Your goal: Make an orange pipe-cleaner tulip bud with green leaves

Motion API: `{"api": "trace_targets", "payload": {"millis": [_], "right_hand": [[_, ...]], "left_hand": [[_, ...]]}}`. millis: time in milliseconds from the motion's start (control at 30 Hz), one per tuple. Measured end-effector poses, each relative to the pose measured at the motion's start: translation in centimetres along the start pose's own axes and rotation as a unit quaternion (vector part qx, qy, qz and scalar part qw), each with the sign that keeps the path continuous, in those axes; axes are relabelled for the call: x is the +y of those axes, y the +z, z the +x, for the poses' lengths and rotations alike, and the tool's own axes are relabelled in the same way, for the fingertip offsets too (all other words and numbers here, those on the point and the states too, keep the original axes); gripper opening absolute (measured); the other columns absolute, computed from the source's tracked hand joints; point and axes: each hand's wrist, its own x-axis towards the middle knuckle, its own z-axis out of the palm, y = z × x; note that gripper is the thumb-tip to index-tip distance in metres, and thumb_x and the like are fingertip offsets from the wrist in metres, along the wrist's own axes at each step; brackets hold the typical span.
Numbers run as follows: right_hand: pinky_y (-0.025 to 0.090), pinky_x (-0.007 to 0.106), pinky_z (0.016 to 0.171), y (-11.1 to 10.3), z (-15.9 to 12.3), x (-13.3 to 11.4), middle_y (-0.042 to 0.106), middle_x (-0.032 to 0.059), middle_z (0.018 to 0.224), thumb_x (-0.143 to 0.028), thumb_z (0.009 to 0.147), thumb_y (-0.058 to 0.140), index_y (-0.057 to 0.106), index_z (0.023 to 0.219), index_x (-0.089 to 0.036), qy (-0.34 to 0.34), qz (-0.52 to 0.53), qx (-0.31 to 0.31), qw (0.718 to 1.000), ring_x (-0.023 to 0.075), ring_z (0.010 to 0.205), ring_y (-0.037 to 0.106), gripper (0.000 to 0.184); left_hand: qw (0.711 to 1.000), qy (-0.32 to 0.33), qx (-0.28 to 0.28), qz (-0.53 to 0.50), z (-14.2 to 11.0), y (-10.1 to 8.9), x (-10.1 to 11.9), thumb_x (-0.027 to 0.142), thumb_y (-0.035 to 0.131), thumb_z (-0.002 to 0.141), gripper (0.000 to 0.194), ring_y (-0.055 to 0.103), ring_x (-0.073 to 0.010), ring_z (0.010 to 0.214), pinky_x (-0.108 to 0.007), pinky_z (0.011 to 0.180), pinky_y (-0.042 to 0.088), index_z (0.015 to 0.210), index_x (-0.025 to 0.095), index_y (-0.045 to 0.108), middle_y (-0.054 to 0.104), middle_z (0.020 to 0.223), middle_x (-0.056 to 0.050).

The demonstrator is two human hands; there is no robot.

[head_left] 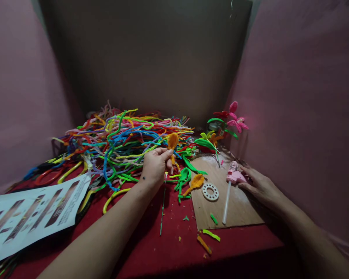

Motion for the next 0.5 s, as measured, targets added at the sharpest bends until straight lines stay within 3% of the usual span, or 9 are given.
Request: {"api": "trace_targets", "payload": {"millis": [133,233,300,400,500], "right_hand": [[0.047,0.04,0.077,-1.2,0.0,-0.9,0.064,0.0151,0.106,-0.038,0.084,0.044,0.056,0.118,-0.016,-0.019,-0.086,-0.019,0.996,0.0284,0.094,0.059,0.042],[0.046,0.038,0.069,-2.1,0.4,-3.8,0.066,0.0135,0.097,-0.033,0.084,0.045,0.064,0.105,-0.016,-0.004,-0.121,0.019,0.992,0.0287,0.086,0.059,0.033],[0.046,0.032,0.065,-2.2,1.0,-6.2,0.067,0.0096,0.088,-0.027,0.083,0.047,0.066,0.096,-0.019,-0.027,-0.06,0.042,0.997,0.0232,0.08,0.061,0.025],[0.044,0.027,0.06,-1.4,2.0,-9.1,0.068,0.0061,0.077,-0.025,0.083,0.049,0.068,0.085,-0.019,-0.11,0.05,0.007,0.993,0.017,0.068,0.06,0.019],[0.042,0.027,0.057,-0.1,2.7,-10.2,0.066,0.0071,0.072,-0.023,0.084,0.049,0.067,0.082,-0.016,-0.138,0.093,0.057,0.984,0.0158,0.063,0.058,0.02]], "left_hand": [[1.0,-0.008,-0.001,-0.004,-0.2,0.1,0.1,0.021,0.064,0.064,0.014,0.038,-0.0096,0.022,-0.022,0.028,0.032,0.062,0.015,0.052,0.046,0.032,0.006],[1.0,-0.01,0.001,-0.012,-0.2,0.3,0.1,0.02,0.064,0.064,0.014,0.036,-0.0092,0.022,-0.022,0.027,0.032,0.062,0.015,0.051,0.046,0.032,0.006],[1.0,-0.007,-0.002,-0.013,-0.2,0.3,0.1,0.02,0.064,0.064,0.014,0.036,-0.0091,0.022,-0.021,0.027,0.032,0.063,0.015,0.051,0.046,0.032,0.006],[1.0,-0.007,-0.008,-0.012,-0.2,0.2,0.1,0.02,0.064,0.065,0.014,0.038,-0.0096,0.023,-0.022,0.028,0.033,0.063,0.015,0.051,0.046,0.032,0.006],[1.0,-0.002,-0.009,-0.01,-0.2,0.1,0.0,0.021,0.064,0.065,0.014,0.037,-0.0093,0.022,-0.021,0.027,0.033,0.063,0.015,0.052,0.046,0.032,0.007]]}}
